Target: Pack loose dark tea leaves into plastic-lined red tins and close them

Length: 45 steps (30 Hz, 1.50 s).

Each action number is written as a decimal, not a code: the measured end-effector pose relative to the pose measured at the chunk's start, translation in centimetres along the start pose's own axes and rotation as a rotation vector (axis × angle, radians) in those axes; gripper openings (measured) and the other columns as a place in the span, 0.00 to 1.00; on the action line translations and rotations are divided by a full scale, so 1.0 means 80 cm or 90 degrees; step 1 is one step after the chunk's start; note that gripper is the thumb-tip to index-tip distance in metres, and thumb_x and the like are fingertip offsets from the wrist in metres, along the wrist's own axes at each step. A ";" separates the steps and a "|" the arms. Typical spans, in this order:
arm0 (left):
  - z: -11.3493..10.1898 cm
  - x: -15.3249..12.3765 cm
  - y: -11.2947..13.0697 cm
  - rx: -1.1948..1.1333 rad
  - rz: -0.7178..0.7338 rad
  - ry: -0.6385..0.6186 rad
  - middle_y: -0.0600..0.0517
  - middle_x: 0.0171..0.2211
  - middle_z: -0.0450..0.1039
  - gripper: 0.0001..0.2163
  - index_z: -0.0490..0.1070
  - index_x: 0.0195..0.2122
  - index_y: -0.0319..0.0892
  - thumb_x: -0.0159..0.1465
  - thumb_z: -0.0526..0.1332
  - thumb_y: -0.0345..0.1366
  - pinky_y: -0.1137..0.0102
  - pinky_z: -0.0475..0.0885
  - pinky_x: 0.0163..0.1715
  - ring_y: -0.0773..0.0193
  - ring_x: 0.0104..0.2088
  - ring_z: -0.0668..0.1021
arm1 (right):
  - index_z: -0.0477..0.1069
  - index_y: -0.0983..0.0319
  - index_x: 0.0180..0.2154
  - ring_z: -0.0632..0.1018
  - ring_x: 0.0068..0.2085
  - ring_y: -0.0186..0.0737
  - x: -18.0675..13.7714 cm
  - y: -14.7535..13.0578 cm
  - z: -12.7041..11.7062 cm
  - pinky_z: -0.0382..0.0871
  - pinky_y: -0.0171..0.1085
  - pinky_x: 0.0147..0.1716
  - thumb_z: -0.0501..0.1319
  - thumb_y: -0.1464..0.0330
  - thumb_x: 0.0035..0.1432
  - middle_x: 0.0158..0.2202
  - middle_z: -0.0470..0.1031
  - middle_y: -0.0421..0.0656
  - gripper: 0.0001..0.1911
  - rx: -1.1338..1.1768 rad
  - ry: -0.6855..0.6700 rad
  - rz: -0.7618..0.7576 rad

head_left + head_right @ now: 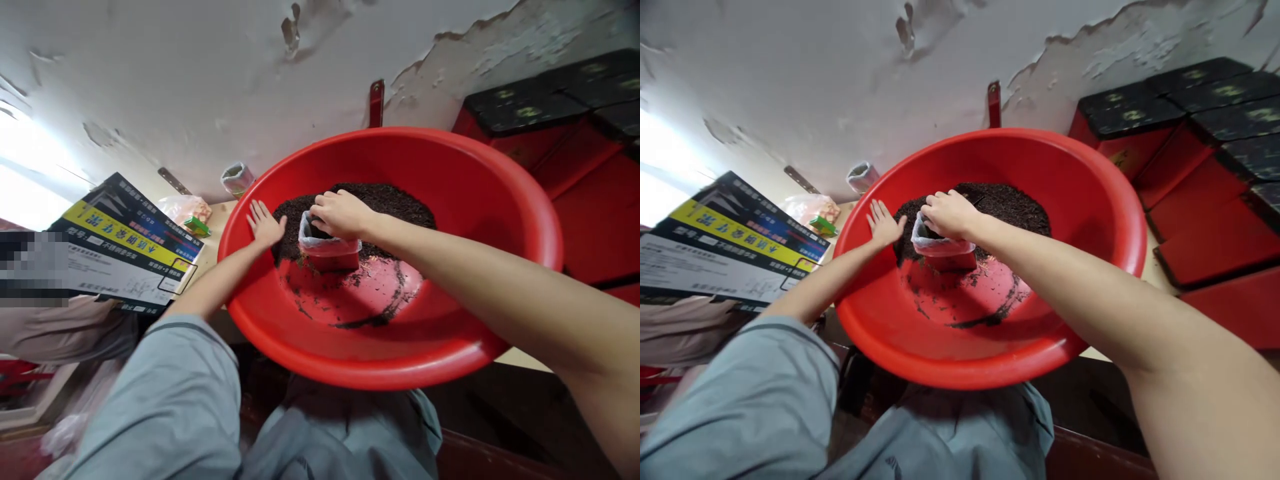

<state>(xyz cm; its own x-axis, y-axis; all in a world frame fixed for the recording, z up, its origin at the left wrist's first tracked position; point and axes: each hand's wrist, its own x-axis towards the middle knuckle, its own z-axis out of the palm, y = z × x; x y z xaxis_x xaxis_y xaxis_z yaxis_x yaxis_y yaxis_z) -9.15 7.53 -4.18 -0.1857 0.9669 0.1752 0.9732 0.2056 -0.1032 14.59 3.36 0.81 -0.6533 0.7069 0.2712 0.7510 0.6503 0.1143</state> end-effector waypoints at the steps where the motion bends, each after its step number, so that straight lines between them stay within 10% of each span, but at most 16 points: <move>1: 0.012 -0.019 0.004 -0.035 -0.032 -0.060 0.27 0.79 0.33 0.45 0.39 0.78 0.22 0.74 0.48 0.56 0.49 0.49 0.75 0.42 0.79 0.45 | 0.79 0.65 0.54 0.78 0.55 0.51 -0.001 0.003 0.000 0.65 0.43 0.46 0.55 0.62 0.75 0.54 0.80 0.55 0.19 -0.004 0.002 -0.002; 6: 0.061 -0.073 0.004 -0.024 -0.075 -0.124 0.29 0.79 0.33 0.48 0.39 0.78 0.23 0.71 0.51 0.59 0.53 0.49 0.76 0.40 0.79 0.45 | 0.80 0.65 0.53 0.79 0.54 0.51 -0.005 0.011 -0.004 0.64 0.43 0.46 0.54 0.65 0.75 0.53 0.80 0.54 0.18 -0.008 -0.011 -0.013; 19: 0.101 -0.022 0.005 0.020 0.084 -0.076 0.29 0.79 0.33 0.36 0.42 0.78 0.22 0.75 0.51 0.39 0.56 0.40 0.77 0.44 0.79 0.42 | 0.80 0.62 0.51 0.83 0.51 0.53 -0.007 0.021 -0.012 0.66 0.42 0.40 0.54 0.66 0.73 0.48 0.84 0.53 0.17 0.043 -0.029 -0.076; 27: 0.118 0.007 0.001 -0.019 0.112 -0.019 0.42 0.77 0.54 0.27 0.55 0.77 0.46 0.78 0.49 0.41 0.56 0.62 0.69 0.46 0.72 0.64 | 0.81 0.63 0.50 0.84 0.47 0.50 -0.013 0.018 -0.018 0.67 0.40 0.39 0.55 0.66 0.72 0.48 0.84 0.53 0.17 0.063 -0.062 -0.068; 45: 0.126 -0.015 0.018 -0.103 0.004 -0.010 0.43 0.69 0.65 0.21 0.69 0.69 0.49 0.77 0.53 0.41 0.62 0.75 0.54 0.49 0.64 0.71 | 0.82 0.63 0.48 0.81 0.44 0.46 -0.019 0.025 -0.051 0.65 0.38 0.37 0.51 0.63 0.75 0.48 0.83 0.51 0.21 0.075 -0.067 -0.013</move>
<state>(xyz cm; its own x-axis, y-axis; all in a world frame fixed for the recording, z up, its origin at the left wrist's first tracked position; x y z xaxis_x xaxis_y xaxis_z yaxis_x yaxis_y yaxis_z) -8.86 8.20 -14.41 -0.1806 0.9704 0.1603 0.9832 0.1739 0.0549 17.43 2.44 4.54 -0.6791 0.7146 0.1678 0.7254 0.6883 0.0047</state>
